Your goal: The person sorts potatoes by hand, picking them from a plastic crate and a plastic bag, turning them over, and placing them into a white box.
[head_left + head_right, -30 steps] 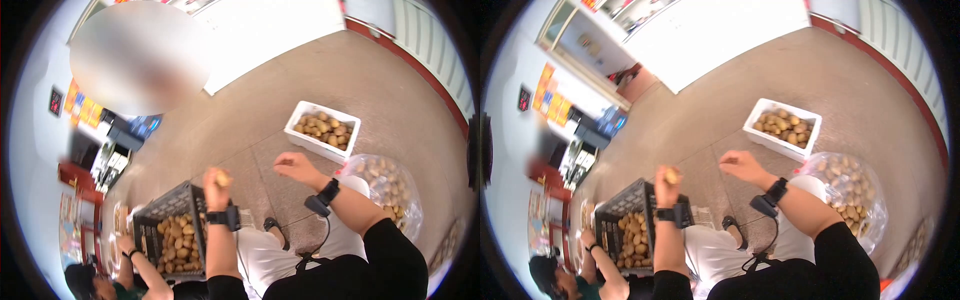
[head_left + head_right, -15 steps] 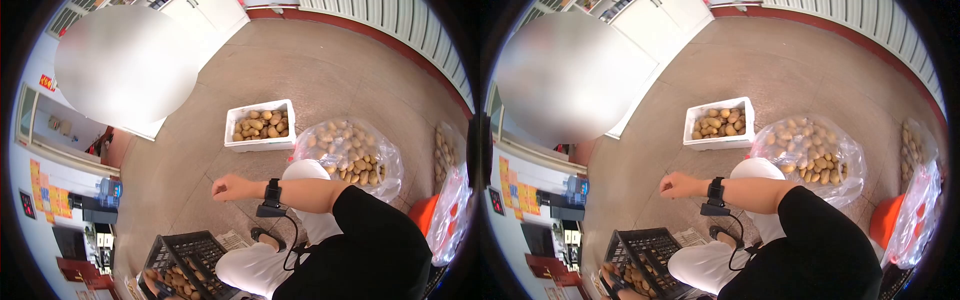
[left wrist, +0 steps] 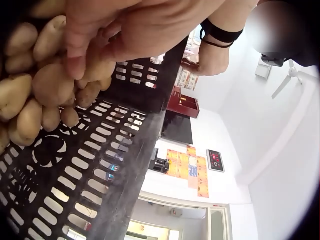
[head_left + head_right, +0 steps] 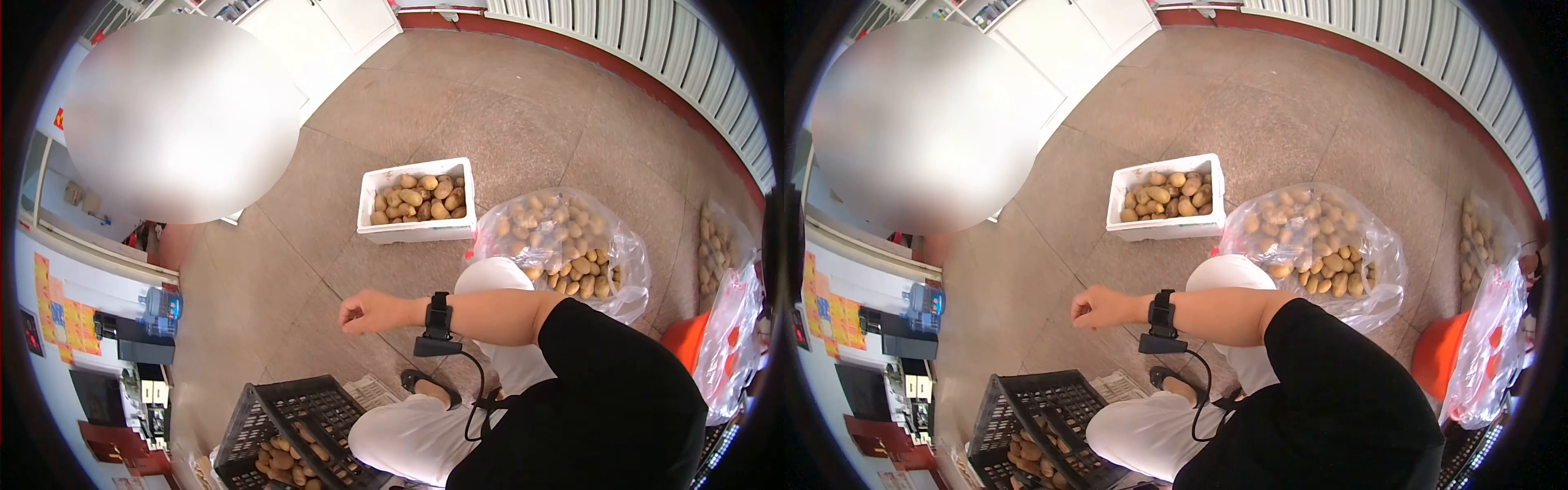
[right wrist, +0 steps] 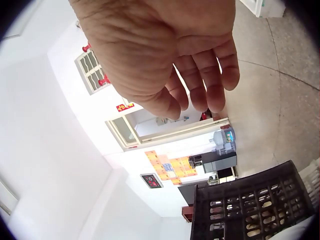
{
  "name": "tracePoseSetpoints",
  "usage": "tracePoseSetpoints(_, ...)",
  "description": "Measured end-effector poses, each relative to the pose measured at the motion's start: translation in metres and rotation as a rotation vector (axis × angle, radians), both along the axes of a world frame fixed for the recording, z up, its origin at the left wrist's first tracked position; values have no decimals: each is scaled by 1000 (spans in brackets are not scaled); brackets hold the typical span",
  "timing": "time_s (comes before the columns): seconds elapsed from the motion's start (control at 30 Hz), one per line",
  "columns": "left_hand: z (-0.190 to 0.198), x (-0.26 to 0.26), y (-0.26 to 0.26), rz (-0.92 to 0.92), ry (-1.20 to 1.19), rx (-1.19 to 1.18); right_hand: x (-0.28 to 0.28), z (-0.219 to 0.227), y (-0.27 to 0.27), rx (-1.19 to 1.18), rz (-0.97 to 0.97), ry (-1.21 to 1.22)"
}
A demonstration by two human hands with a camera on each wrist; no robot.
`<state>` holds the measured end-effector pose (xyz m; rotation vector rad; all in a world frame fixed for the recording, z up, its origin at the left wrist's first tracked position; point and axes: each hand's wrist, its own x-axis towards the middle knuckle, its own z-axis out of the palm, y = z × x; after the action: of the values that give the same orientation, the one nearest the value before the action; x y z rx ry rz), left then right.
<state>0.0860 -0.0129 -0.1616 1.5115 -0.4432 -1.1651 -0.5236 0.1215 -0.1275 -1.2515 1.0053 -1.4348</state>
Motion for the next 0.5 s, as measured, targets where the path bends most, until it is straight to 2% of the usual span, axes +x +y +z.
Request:
tracePoseSetpoints(0.17, -14, 44, -1, -57, 35, 20, 0, 0, 0, 41, 71, 31)
tracePoseSetpoints(0.23, -21, 84, -17, -118, 71, 0, -1, 0, 0, 30, 80, 32)
tracePoseSetpoints(0.27, -14, 85, -23, -165, 130, -17, -3, 1, 0, 18, 44, 104)
tracePoseSetpoints(0.3, -9, 90, -20, -217, 45, 21, -3, 3, 0, 2, 21, 177)
tracePoseSetpoints(0.33, 32, 33, 7, -269, -41, 58, -1, 0, -1, 31, 6, 150)
tracePoseSetpoints(0.4, 49, 2, 24, -257, -20, 37, 0, -1, -4, 89, 13, 89)
tracePoseSetpoints(0.43, 29, 28, 12, -296, 138, -82, -2, 0, -3, 127, 24, 59)
tracePoseSetpoints(0.47, 10, 53, 5, -383, 76, -148, -3, -5, -4, 144, 12, 28)
tracePoseSetpoints(0.5, 14, 27, 10, -204, 81, -182, -4, -11, -6, 162, -8, 3)
